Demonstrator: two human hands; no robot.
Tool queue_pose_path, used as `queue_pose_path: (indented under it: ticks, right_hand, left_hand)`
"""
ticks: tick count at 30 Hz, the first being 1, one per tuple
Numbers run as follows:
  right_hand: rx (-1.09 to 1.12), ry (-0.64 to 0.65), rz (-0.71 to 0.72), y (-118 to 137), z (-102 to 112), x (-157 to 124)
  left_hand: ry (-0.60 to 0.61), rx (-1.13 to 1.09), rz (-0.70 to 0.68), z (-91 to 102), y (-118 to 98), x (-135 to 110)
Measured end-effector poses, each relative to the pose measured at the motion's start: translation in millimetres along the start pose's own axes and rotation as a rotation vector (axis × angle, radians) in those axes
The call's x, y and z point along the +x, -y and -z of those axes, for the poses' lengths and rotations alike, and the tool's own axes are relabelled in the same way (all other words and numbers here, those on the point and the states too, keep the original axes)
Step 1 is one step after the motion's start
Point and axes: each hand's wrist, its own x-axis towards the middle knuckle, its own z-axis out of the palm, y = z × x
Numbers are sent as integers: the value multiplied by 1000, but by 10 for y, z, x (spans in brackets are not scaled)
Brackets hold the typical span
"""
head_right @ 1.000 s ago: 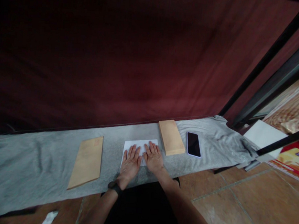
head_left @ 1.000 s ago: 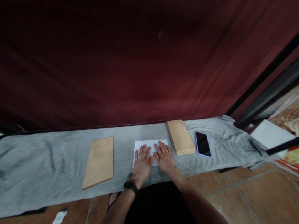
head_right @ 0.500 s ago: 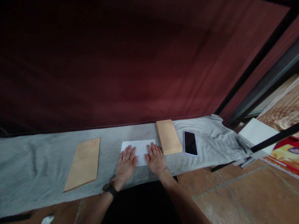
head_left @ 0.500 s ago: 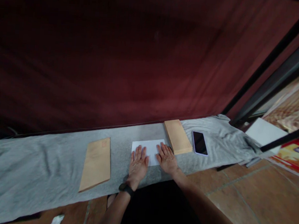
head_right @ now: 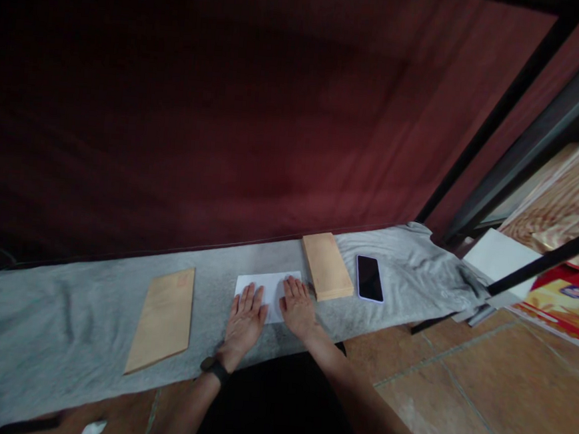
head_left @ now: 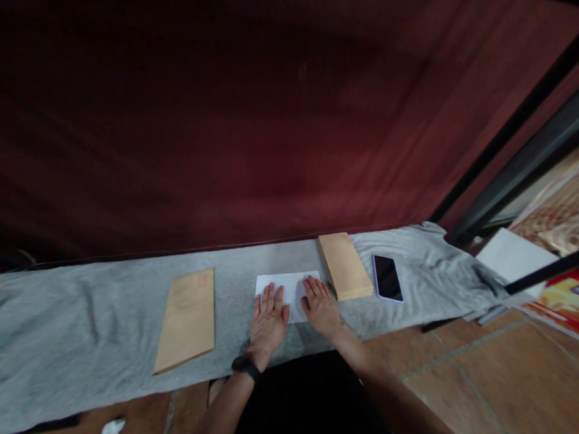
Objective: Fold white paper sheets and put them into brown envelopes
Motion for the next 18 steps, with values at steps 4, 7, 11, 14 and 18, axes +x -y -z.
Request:
queue_pose_path:
  ticks: [4,7,11,14,18]
  right_hand:
    - [51,22,39,140,-33,104]
    - [46,21,51,161,-53,102]
    - [23,6,56,106,-44,42]
    - [14,-4,58,67,-31,5]
    - [17,-13,71,49,-29,-17]
  left_hand:
    - [8,-2,-6,12,-2,-4]
    - [-1,-3,-8,5,2,-11]
    - [-18,-8,-4,-24,9,-17]
    - [-20,2,-7,-34,10,-16]
    - [-3,26,-13,-27,7,-12]
